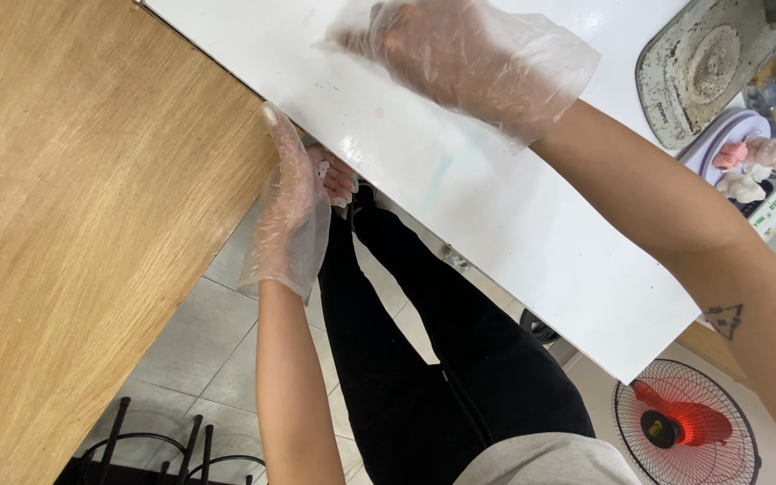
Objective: Clean the workspace surfaces and organize candle-making materials.
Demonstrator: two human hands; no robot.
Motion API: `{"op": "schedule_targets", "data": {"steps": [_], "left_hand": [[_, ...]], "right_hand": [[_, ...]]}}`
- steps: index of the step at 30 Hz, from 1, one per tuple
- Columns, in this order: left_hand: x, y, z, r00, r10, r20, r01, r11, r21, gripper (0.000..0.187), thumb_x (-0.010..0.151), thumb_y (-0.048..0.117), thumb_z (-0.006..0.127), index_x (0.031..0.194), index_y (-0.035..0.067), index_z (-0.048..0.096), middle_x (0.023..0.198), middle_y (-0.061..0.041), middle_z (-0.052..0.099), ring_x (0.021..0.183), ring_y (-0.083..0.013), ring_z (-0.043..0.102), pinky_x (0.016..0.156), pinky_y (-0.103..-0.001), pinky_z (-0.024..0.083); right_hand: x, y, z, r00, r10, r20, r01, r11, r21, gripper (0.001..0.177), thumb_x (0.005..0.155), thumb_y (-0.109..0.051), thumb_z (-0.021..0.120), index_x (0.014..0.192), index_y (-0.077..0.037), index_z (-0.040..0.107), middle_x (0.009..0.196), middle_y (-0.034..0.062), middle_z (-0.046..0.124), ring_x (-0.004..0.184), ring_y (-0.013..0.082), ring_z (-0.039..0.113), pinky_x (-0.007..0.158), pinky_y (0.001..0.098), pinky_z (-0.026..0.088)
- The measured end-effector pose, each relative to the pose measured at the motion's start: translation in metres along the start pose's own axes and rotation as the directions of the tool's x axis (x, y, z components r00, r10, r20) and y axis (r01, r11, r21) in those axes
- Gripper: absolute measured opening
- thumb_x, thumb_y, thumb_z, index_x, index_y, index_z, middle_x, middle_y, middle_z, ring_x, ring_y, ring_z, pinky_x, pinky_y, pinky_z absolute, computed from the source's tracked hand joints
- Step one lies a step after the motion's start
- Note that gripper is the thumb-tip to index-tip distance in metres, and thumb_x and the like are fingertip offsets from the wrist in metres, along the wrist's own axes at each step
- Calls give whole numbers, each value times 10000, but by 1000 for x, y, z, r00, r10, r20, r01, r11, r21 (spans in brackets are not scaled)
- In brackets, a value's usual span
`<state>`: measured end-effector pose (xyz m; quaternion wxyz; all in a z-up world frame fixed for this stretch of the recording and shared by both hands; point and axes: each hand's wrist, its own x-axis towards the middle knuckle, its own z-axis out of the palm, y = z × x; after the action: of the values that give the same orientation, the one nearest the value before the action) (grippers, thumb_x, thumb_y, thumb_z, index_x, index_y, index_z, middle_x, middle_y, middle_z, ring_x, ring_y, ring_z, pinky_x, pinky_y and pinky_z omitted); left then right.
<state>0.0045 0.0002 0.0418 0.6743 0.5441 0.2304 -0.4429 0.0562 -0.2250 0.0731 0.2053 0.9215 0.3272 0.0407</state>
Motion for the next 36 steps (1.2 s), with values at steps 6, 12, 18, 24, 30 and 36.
{"op": "schedule_targets", "data": {"steps": [6, 12, 18, 24, 30, 36], "left_hand": [[9, -5, -6, 999, -33, 29, 33, 999, -7, 997, 749, 941, 109, 685, 75, 599, 627, -73, 583, 609, -177, 578, 582, -323, 513], [2, -2, -2, 999, -33, 27, 34, 999, -12, 1008, 744, 948, 97, 697, 77, 603, 638, -69, 571, 626, -177, 569, 605, -315, 505], [-11, 5, 2, 999, -42, -12, 41, 997, -59, 929, 781, 935, 156, 737, 111, 585, 668, -39, 543, 637, -166, 553, 616, -317, 495], [-49, 19, 13, 998, -56, -13, 56, 998, -18, 812, 889, 833, 266, 732, 114, 610, 644, -13, 526, 608, -147, 539, 582, -306, 450], [-70, -24, 26, 963, -63, 260, 53, 998, 45, 451, 963, 511, 578, 745, 117, 605, 667, -4, 573, 616, -120, 547, 587, -275, 461], [-105, -39, 74, 816, -192, 545, -29, 928, 372, 367, 986, 361, 611, 748, 82, 604, 648, 7, 548, 591, -107, 526, 554, -275, 429]], "right_hand": [[0, -9, -33, 967, -110, 232, 101, 994, 50, 496, 1001, -204, 598, 1483, -313, 563, 578, -75, 538, 423, 33, 447, 317, 209, 384], [-19, -45, -28, 952, -118, 284, 77, 985, 154, 704, 908, -28, 603, 1534, -317, 459, 577, -60, 533, 393, 22, 470, 280, 167, 401], [-42, -78, -34, 975, -24, 221, -66, 917, 393, 572, 982, -30, 616, 1519, -186, 493, 636, -18, 559, 495, 84, 516, 359, 251, 415], [-59, -96, -87, 961, 77, 267, -172, 920, 352, 590, 940, -57, 596, 1519, -97, 486, 631, -3, 600, 459, 111, 573, 370, 268, 474], [-122, -101, -165, 925, 145, 352, -326, 778, 536, 683, 884, -45, 608, 1541, -106, 433, 891, 66, 631, 724, 180, 652, 633, 338, 554], [-199, -110, -222, 869, 313, 383, -485, 693, 533, 715, 799, -54, 625, 1493, -149, 484, 897, 37, 633, 714, 187, 643, 620, 346, 544]]}}
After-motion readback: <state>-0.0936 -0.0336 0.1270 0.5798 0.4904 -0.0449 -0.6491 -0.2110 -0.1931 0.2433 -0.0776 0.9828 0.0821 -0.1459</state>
